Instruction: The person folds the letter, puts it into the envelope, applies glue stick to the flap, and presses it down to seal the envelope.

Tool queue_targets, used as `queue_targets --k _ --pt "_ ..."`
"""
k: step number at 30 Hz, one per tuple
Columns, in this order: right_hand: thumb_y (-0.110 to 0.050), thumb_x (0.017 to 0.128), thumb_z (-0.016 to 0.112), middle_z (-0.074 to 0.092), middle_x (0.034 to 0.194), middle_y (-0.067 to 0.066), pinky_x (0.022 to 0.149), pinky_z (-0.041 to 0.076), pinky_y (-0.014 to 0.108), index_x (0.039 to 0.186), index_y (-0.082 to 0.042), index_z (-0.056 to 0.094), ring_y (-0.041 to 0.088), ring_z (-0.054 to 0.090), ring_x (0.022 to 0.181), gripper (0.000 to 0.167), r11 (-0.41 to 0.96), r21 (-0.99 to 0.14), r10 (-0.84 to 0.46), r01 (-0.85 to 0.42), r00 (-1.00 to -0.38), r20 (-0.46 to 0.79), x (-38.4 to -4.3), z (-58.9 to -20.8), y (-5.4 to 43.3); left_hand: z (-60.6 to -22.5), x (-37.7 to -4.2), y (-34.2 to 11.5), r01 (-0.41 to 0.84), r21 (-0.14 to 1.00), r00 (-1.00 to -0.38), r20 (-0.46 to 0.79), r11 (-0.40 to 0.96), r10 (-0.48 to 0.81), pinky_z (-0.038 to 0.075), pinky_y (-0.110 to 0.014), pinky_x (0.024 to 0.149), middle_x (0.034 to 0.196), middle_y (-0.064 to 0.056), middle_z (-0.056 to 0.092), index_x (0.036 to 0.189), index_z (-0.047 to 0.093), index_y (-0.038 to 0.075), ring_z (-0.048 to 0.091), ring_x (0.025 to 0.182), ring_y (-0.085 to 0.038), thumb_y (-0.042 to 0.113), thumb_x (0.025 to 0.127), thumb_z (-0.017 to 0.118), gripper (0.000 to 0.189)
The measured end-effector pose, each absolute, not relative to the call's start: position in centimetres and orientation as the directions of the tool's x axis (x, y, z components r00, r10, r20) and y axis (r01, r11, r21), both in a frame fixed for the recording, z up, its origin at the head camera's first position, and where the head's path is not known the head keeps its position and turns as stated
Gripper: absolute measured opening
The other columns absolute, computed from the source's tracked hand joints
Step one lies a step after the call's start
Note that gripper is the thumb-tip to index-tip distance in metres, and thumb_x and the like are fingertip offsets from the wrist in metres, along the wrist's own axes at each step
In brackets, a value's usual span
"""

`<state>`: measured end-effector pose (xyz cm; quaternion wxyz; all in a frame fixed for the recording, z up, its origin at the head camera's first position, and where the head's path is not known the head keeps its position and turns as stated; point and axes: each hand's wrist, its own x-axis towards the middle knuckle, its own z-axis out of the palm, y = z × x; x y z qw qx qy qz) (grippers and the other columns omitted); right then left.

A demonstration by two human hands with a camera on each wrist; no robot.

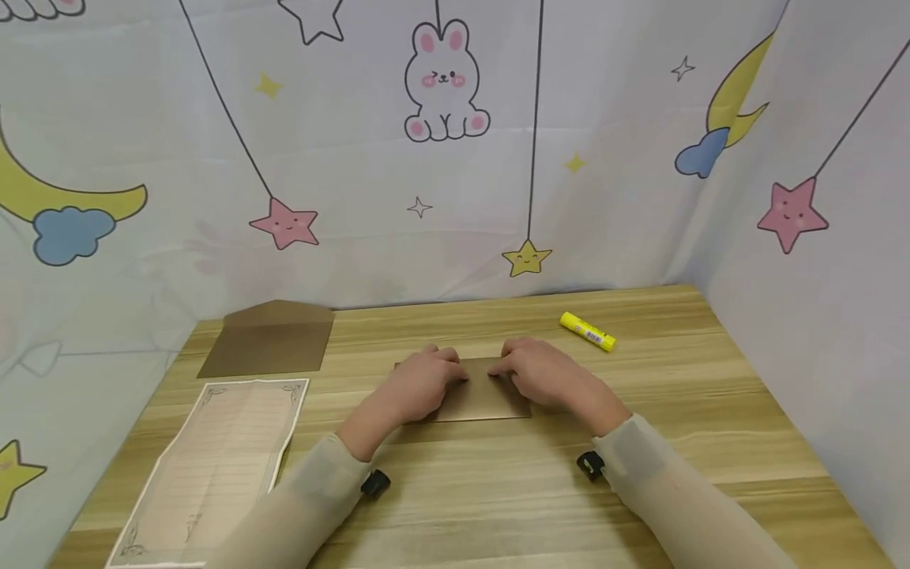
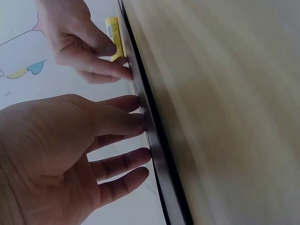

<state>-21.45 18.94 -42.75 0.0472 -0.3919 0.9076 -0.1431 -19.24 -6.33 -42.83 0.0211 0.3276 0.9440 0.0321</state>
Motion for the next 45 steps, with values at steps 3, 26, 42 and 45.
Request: queue_targets --k 3,26,42,45 --pt "0.007 0.100 0.058 0.067 0.112 0.000 0.093 0.054 0.043 0.126 -0.011 0.079 0.021 0.064 0.105 0.038 0.649 -0.296 -0.727 -0.701 -0.686 0.031 -21.5 -42.8 18.9 -42.7 -19.1 -5.4 0.614 0.055 -0.786 -0.051 0.787 0.617 0.056 -0.039 0.081 0.121 0.000 0.064 0.132 0.077 0.025 0.056 0.101 -0.024 0.012 0.109 0.060 0.031" --pt "-0.004 0.103 0.064 0.068 0.121 0.004 0.096 0.053 0.048 0.131 -0.013 0.077 0.025 0.062 0.112 0.032 0.662 -0.260 -0.720 -0.703 -0.693 0.043 -21.0 -43.1 19.0 -42.1 -17.2 -12.1 0.468 0.127 -0.870 -0.104 0.874 0.481 0.052 -0.047 0.083 0.125 -0.003 0.062 0.140 0.072 0.028 0.053 0.099 -0.027 0.026 0.105 0.070 0.035" --pt "-0.023 0.095 0.081 0.066 0.120 0.002 0.092 0.053 0.049 0.131 -0.017 0.073 0.022 0.062 0.109 0.037 0.673 -0.195 -0.713 -0.713 -0.696 0.083 -18.4 -43.0 19.5 -42.8 -15.5 -14.6 0.485 0.249 -0.862 -0.026 0.838 0.507 0.055 -0.048 0.092 0.121 -0.006 0.063 0.130 0.072 0.013 0.060 0.108 -0.031 0.040 0.091 0.087 0.049" --pt "-0.025 0.091 0.087 0.066 0.114 -0.001 0.089 0.053 0.045 0.125 -0.016 0.075 0.017 0.060 0.101 0.037 0.648 -0.187 -0.739 -0.739 -0.669 0.080 -17.6 -42.8 19.8 -42.7 -15.4 -14.7 0.510 0.250 -0.846 -0.025 0.823 0.533 0.055 -0.045 0.089 0.116 -0.004 0.063 0.126 0.075 0.014 0.060 0.104 -0.028 0.033 0.090 0.089 0.043"
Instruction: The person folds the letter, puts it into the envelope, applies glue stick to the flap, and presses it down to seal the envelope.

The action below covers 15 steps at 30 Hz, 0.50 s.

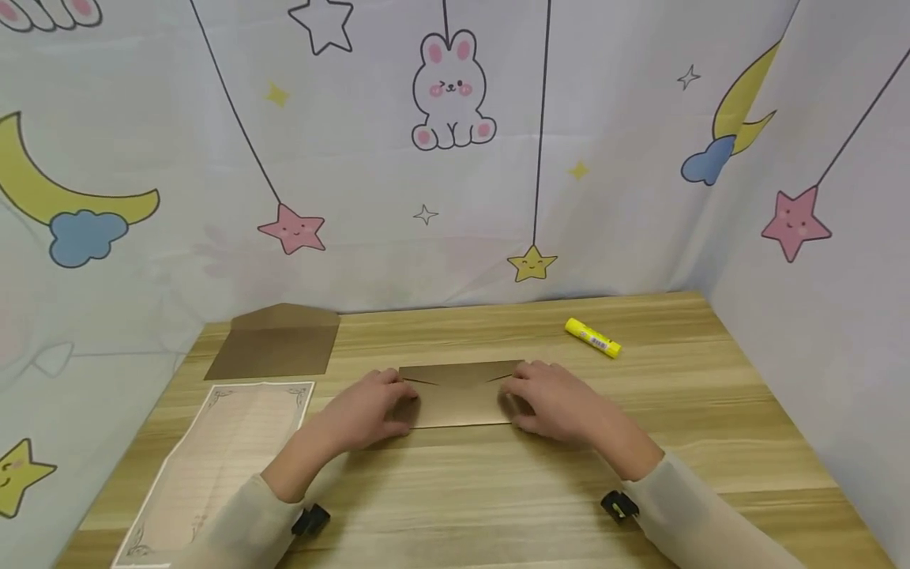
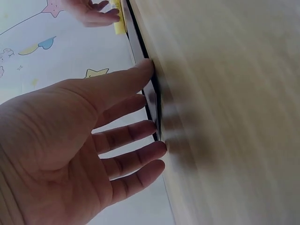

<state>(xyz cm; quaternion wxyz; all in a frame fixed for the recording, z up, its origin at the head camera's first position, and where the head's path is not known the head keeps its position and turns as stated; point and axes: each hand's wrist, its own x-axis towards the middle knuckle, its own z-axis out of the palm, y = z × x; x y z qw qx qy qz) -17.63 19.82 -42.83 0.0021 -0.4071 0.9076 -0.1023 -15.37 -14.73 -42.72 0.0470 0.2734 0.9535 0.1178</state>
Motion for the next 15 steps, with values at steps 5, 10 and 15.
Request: queue_targets --k 5,10,15 --pt "-0.020 0.091 0.087 0.066 0.111 -0.001 0.088 0.055 0.043 0.118 -0.014 0.077 0.015 0.060 0.099 0.029 0.616 -0.193 -0.764 -0.764 -0.639 0.091 -17.1 -43.1 20.3 -42.7 -15.3 -14.6 0.536 0.221 -0.832 -0.024 0.815 0.554 0.055 -0.041 0.086 0.112 -0.001 0.064 0.119 0.078 0.013 0.058 0.100 -0.024 0.025 0.091 0.088 0.032" --pt "-0.014 0.092 0.085 0.067 0.110 0.000 0.088 0.057 0.041 0.115 -0.011 0.078 0.017 0.063 0.099 0.024 0.610 -0.196 -0.762 -0.768 -0.636 0.120 -17.8 -43.5 20.3 -42.8 -15.8 -14.4 0.542 0.240 -0.829 -0.006 0.805 0.560 0.056 -0.040 0.091 0.113 -0.006 0.064 0.119 0.077 0.007 0.062 0.105 -0.026 0.020 0.093 0.086 0.031" --pt "-0.013 0.094 0.082 0.068 0.112 0.002 0.092 0.057 0.043 0.116 -0.008 0.077 0.021 0.065 0.103 0.022 0.640 -0.210 -0.739 -0.739 -0.667 0.097 -19.2 -43.5 20.2 -43.2 -17.1 -14.2 0.519 0.255 -0.843 -0.002 0.816 0.537 0.055 -0.042 0.097 0.119 -0.010 0.065 0.123 0.076 0.002 0.064 0.111 -0.028 0.015 0.095 0.083 0.031"
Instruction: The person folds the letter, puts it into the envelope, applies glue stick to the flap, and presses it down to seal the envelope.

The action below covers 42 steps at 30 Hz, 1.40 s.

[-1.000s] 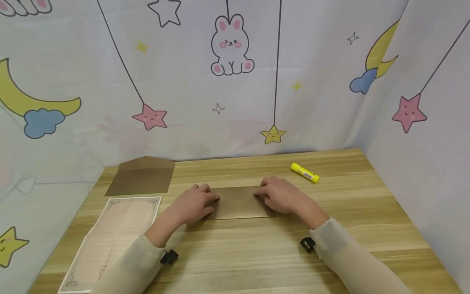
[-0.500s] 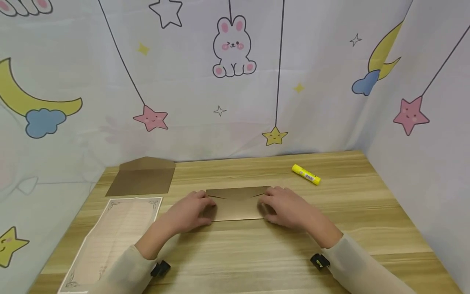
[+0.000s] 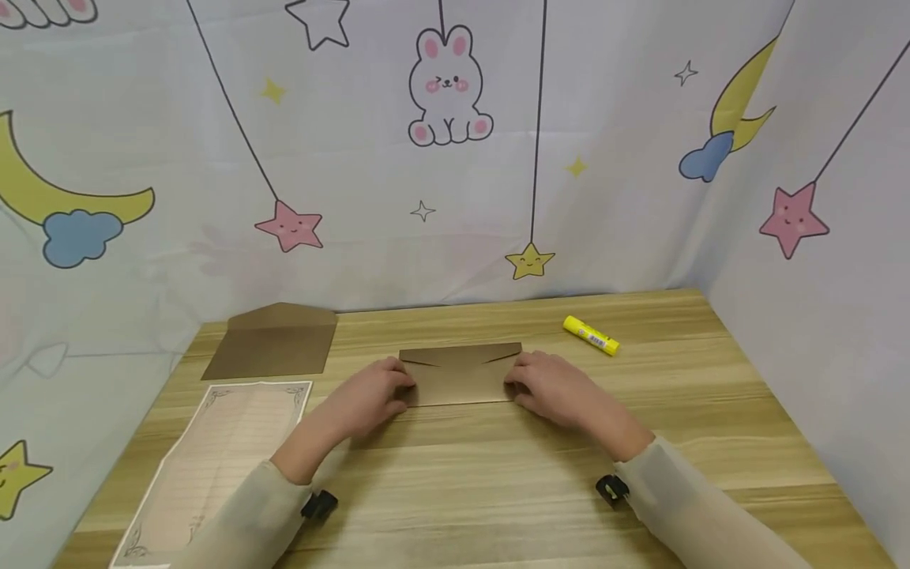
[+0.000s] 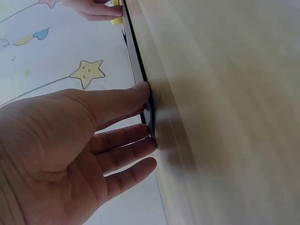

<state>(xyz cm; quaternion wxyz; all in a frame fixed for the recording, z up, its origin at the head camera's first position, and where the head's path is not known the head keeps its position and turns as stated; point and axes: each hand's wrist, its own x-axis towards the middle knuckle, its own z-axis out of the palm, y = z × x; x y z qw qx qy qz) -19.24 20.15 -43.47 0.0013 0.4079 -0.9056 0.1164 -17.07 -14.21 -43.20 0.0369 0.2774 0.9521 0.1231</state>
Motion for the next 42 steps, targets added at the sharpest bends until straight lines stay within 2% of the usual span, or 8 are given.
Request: queue_targets --k 9,15,19,26,34,42 --pt "-0.009 0.100 0.075 0.068 0.116 0.006 0.095 0.056 0.046 0.125 -0.005 0.075 0.025 0.067 0.107 0.026 0.708 -0.254 -0.671 -0.659 -0.740 0.048 -22.3 -43.5 19.4 -43.8 -20.4 -14.2 0.463 0.289 -0.875 -0.001 0.838 0.484 0.054 -0.043 0.100 0.126 -0.011 0.064 0.123 0.076 0.005 0.066 0.114 -0.028 0.009 0.100 0.076 0.024" --pt "-0.009 0.102 0.072 0.067 0.123 0.011 0.098 0.055 0.049 0.132 -0.004 0.072 0.029 0.066 0.110 0.030 0.742 -0.237 -0.639 -0.628 -0.769 0.038 -23.9 -43.8 19.0 -43.8 -22.1 -13.9 0.428 0.271 -0.893 -0.023 0.862 0.450 0.053 -0.044 0.104 0.133 -0.013 0.063 0.126 0.075 0.006 0.064 0.120 -0.030 0.008 0.102 0.072 0.024" --pt "-0.009 0.103 0.070 0.066 0.128 0.015 0.100 0.054 0.051 0.135 -0.002 0.070 0.033 0.066 0.116 0.033 0.752 -0.227 -0.630 -0.619 -0.776 0.029 -24.7 -44.0 18.8 -43.9 -23.2 -13.7 0.426 0.255 -0.894 -0.031 0.868 0.447 0.052 -0.046 0.106 0.137 -0.016 0.061 0.129 0.073 0.003 0.064 0.122 -0.032 0.007 0.102 0.071 0.027" --pt "-0.005 0.102 0.070 0.066 0.127 0.017 0.101 0.053 0.052 0.133 0.002 0.070 0.035 0.065 0.116 0.032 0.741 -0.233 -0.635 -0.630 -0.770 0.061 -25.9 -44.2 18.6 -44.3 -24.6 -13.8 0.429 0.218 -0.895 -0.027 0.877 0.445 0.050 -0.045 0.109 0.139 -0.018 0.060 0.133 0.071 0.001 0.062 0.126 -0.032 0.007 0.104 0.068 0.029" --pt "-0.006 0.102 0.069 0.064 0.135 0.020 0.107 0.050 0.054 0.136 0.002 0.067 0.039 0.062 0.125 0.035 0.748 -0.258 -0.622 -0.611 -0.781 0.049 -26.1 -43.8 18.7 -44.4 -24.9 -13.9 0.418 0.253 -0.901 -0.011 0.873 0.434 0.049 -0.046 0.110 0.140 -0.017 0.060 0.133 0.071 0.002 0.061 0.128 -0.033 0.007 0.104 0.068 0.029" --pt "-0.006 0.100 0.073 0.065 0.128 0.014 0.101 0.053 0.052 0.129 -0.004 0.071 0.034 0.065 0.118 0.030 0.739 -0.320 -0.598 -0.593 -0.796 0.094 -25.0 -43.5 19.1 -43.2 -23.1 -14.8 0.352 0.340 -0.929 0.015 0.872 0.369 0.049 -0.048 0.111 0.143 -0.019 0.058 0.142 0.063 0.001 0.060 0.131 -0.035 0.013 0.103 0.070 0.041"
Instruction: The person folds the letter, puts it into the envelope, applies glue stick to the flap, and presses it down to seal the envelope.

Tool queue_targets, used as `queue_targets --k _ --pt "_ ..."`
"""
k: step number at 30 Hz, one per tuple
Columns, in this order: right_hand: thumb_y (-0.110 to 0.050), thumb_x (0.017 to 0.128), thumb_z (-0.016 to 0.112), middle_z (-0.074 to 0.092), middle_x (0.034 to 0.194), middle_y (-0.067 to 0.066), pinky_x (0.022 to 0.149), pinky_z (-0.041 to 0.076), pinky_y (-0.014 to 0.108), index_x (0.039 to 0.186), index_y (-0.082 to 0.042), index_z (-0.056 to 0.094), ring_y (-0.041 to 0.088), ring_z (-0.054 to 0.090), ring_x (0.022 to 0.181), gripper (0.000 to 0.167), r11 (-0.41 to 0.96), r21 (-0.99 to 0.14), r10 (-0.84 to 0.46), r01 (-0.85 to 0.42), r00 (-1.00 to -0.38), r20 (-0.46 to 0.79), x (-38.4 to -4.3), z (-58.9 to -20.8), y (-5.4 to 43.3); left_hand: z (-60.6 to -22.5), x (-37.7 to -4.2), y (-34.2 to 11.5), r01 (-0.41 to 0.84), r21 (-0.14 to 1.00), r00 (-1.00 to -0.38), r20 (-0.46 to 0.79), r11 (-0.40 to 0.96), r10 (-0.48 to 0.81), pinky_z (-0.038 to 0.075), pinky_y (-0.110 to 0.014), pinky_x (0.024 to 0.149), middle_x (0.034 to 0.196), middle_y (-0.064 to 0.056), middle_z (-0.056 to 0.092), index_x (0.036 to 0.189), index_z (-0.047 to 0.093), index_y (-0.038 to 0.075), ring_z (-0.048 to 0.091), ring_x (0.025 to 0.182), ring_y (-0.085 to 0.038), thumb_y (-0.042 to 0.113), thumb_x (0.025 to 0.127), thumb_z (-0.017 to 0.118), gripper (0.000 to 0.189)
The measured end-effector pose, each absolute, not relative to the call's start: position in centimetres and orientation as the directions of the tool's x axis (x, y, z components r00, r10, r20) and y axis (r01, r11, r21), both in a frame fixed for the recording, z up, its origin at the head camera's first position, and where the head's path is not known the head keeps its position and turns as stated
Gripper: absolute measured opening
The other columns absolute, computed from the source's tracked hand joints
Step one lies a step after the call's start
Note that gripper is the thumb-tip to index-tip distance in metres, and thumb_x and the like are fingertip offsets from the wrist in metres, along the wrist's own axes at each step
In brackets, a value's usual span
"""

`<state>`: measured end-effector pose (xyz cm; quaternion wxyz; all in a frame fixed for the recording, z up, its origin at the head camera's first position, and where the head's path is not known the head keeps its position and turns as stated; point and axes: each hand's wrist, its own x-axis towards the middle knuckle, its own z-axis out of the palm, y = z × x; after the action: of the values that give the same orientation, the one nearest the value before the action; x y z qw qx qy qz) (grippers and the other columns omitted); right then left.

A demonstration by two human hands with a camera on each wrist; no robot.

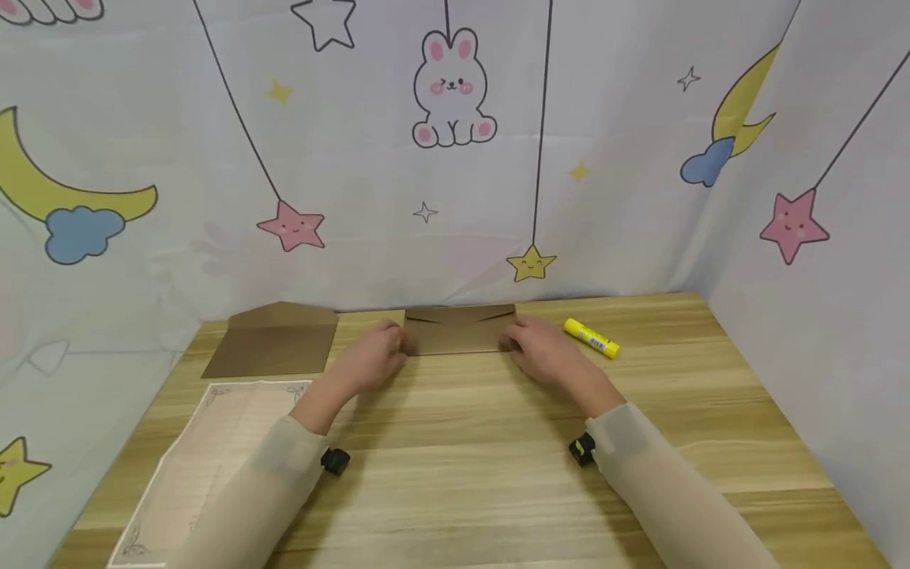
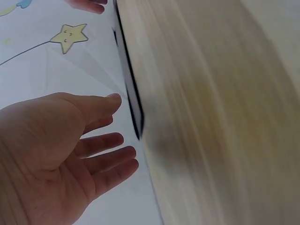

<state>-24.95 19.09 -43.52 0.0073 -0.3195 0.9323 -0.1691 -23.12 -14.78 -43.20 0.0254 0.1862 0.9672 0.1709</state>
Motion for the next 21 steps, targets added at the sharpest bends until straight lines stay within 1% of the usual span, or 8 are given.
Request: queue_targets --k 3,7,10,13,16,19,21 --pt "-0.007 0.099 0.073 0.066 0.129 0.014 0.100 0.054 0.052 0.131 -0.002 0.070 0.035 0.065 0.116 0.033 0.729 -0.318 -0.600 -0.606 -0.790 0.129 -24.2 -43.2 19.3 -42.2 -22.0 -15.5 0.313 0.358 -0.944 0.016 0.880 0.329 0.050 -0.050 0.109 0.144 -0.021 0.057 0.148 0.057 -0.001 0.060 0.130 -0.037 0.018 0.103 0.072 0.051" --pt "-0.011 0.099 0.074 0.065 0.135 0.017 0.104 0.052 0.054 0.137 0.000 0.067 0.037 0.064 0.121 0.040 0.739 -0.302 -0.589 -0.602 -0.795 0.144 -22.9 -42.6 19.4 -41.0 -20.3 -16.9 0.252 0.381 -0.964 0.015 0.889 0.266 0.053 -0.055 0.104 0.148 -0.023 0.054 0.151 0.053 -0.002 0.061 0.128 -0.041 0.023 0.103 0.073 0.058" --pt "-0.013 0.098 0.075 0.063 0.140 0.020 0.109 0.048 0.058 0.140 0.000 0.065 0.041 0.060 0.127 0.044 0.740 -0.304 -0.583 -0.600 -0.798 0.154 -21.9 -42.2 19.5 -40.5 -19.0 -18.7 0.220 0.379 -0.974 0.044 0.899 0.220 0.052 -0.057 0.104 0.147 -0.025 0.053 0.150 0.053 -0.003 0.059 0.129 -0.044 0.025 0.102 0.074 0.059" --pt "-0.015 0.099 0.076 0.059 0.145 0.023 0.113 0.043 0.060 0.143 -0.001 0.062 0.043 0.055 0.134 0.048 0.740 -0.325 -0.572 -0.589 -0.805 0.156 -21.0 -42.1 19.5 -40.1 -17.6 -20.8 0.187 0.376 -0.982 0.086 0.907 0.167 0.049 -0.059 0.107 0.145 -0.029 0.053 0.147 0.054 -0.007 0.056 0.131 -0.047 0.026 0.102 0.075 0.060" --pt "-0.019 0.100 0.076 0.054 0.150 0.024 0.115 0.040 0.060 0.148 -0.001 0.058 0.044 0.050 0.140 0.054 0.735 -0.358 -0.564 -0.575 -0.812 0.147 -20.1 -42.0 19.7 -39.7 -16.1 -23.0 0.136 0.381 -0.989 0.113 0.915 0.100 0.048 -0.063 0.105 0.143 -0.034 0.052 0.145 0.052 -0.011 0.054 0.129 -0.053 0.027 0.101 0.075 0.063" --pt "-0.025 0.101 0.076 0.052 0.152 0.024 0.115 0.041 0.061 0.152 -0.003 0.053 0.043 0.049 0.141 0.060 0.730 -0.390 -0.559 -0.561 -0.819 0.130 -19.2 -41.9 19.9 -39.3 -14.6 -25.2 0.069 0.378 -0.994 0.106 0.923 0.031 0.047 -0.068 0.101 0.139 -0.038 0.051 0.144 0.049 -0.015 0.051 0.125 -0.059 0.031 0.100 0.076 0.069" --pt "-0.030 0.102 0.075 0.050 0.154 0.023 0.114 0.042 0.061 0.155 -0.005 0.051 0.043 0.049 0.142 0.063 0.729 -0.402 -0.558 -0.554 -0.821 0.118 -18.8 -41.8 20.0 -39.4 -13.8 -26.8 0.019 0.369 -0.997 0.076 0.929 -0.010 0.043 -0.071 0.101 0.138 -0.042 0.047 0.144 0.045 -0.018 0.047 0.125 -0.064 0.036 0.099 0.076 0.078"
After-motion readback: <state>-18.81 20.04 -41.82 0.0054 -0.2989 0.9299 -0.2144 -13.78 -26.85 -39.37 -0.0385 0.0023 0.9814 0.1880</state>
